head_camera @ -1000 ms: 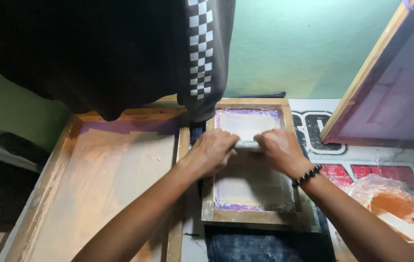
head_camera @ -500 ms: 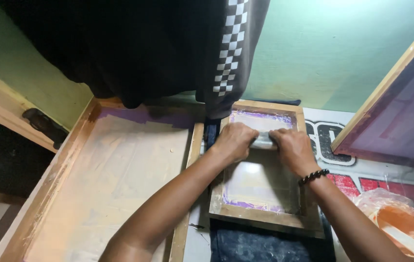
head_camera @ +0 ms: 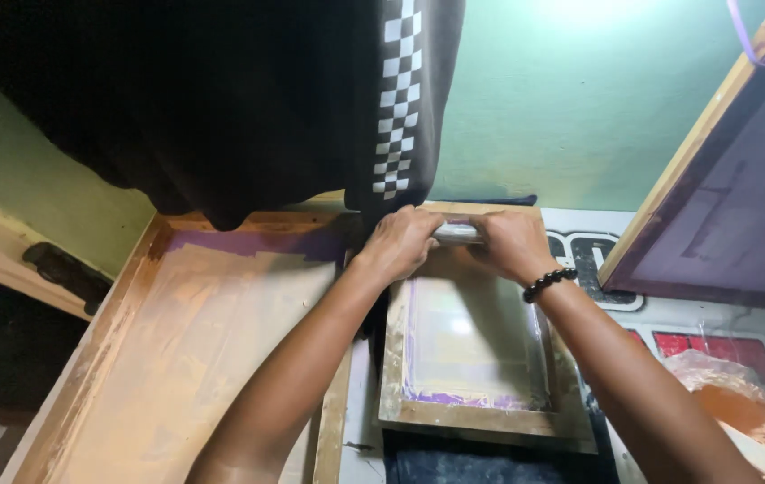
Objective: Spreading ink or emulsion onto a screen printing frame using a squeegee
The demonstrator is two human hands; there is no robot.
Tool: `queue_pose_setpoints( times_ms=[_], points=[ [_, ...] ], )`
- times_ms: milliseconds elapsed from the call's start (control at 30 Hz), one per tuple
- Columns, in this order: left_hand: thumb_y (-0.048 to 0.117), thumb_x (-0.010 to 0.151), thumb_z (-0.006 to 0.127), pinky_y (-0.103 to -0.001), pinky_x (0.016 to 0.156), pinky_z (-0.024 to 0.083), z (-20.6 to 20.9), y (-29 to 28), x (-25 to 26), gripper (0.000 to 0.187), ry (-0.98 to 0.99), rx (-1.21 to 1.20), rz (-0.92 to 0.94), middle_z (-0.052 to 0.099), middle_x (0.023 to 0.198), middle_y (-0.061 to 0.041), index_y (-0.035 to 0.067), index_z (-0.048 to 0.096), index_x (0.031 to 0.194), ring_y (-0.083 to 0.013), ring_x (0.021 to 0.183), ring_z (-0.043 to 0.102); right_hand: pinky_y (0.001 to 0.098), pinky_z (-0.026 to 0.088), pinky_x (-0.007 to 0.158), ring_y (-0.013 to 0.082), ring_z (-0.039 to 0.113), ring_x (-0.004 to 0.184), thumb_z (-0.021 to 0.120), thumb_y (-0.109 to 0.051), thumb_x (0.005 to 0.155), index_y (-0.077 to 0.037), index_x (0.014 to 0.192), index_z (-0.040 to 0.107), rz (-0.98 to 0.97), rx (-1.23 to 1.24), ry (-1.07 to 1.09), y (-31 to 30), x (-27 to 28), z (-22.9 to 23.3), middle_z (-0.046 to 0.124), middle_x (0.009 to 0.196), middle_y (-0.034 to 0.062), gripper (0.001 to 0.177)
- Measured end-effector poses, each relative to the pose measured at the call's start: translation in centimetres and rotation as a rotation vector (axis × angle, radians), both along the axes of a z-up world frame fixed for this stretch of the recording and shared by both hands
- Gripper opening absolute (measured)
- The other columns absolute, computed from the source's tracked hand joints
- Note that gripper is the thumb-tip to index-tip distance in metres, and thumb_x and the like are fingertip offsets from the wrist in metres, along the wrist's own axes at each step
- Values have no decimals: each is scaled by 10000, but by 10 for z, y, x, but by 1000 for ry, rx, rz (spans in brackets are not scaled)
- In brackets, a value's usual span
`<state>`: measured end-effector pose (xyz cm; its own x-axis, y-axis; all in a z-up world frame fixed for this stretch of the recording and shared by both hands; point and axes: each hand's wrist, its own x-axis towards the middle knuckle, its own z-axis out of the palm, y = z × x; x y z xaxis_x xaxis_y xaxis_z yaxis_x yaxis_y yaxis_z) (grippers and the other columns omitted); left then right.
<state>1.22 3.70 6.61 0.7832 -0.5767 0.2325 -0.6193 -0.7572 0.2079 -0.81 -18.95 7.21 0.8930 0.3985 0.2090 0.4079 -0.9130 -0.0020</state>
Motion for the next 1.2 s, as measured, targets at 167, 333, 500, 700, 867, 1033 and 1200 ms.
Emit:
queue_pose_setpoints(
  times_ms=[167,333,500,700,867,1033,1200],
  points=[
    [259,908,685,-489,826,585,9,9,-48,187,86,16,-32,716,900,-121,150,670,1059,-354,976,705,616,558,768,499,701,867,687,-351,805,-58,828,706,2,141,90,-6,-13,-34,721,772,209,295],
    [222,927,689,-455,785,610,9,10,-131,153,172,14,-147,730,827,-143,95,689,1012,-348,881,736,580,590,761,423,730,832,726,-407,745,-114,810,721,41,35,231,-14,-107,-21,727,733,164,300],
    [162,883,719,-490,744,450,37,4,-184,209,222,157,-247,711,927,-92,133,605,1055,-319,844,618,517,475,546,355,691,695,654,-227,800,-272,806,622,18,-170,275,-18,-162,-13,682,708,23,55],
    [223,867,702,-424,748,520,7,1,-66,219,-167,-4,-65,689,898,-27,184,630,1070,-268,960,657,502,606,712,324,756,816,791,-463,741,-242,960,754,-90,-27,17,-7,-58,1,757,775,35,313],
    [208,875,698,-442,775,548,-9,10,2,202,-96,-14,-1,710,935,-33,200,642,1068,-285,986,666,480,615,723,326,763,806,782,-482,739,-234,898,764,-96,-21,-28,10,13,-13,735,730,54,295],
    [210,874,702,-438,784,563,-5,11,-25,170,-9,-13,2,710,928,-34,199,657,1037,-289,997,676,486,610,667,355,748,714,626,-283,853,-157,765,742,-79,-33,-59,10,-12,-25,690,635,89,192],
    [149,869,627,-463,712,562,-28,26,-107,187,60,-23,-129,707,844,-115,146,672,1051,-340,867,691,505,610,659,347,752,731,738,-370,742,-206,805,733,83,60,156,3,-97,-20,727,667,72,177]
  ],
)
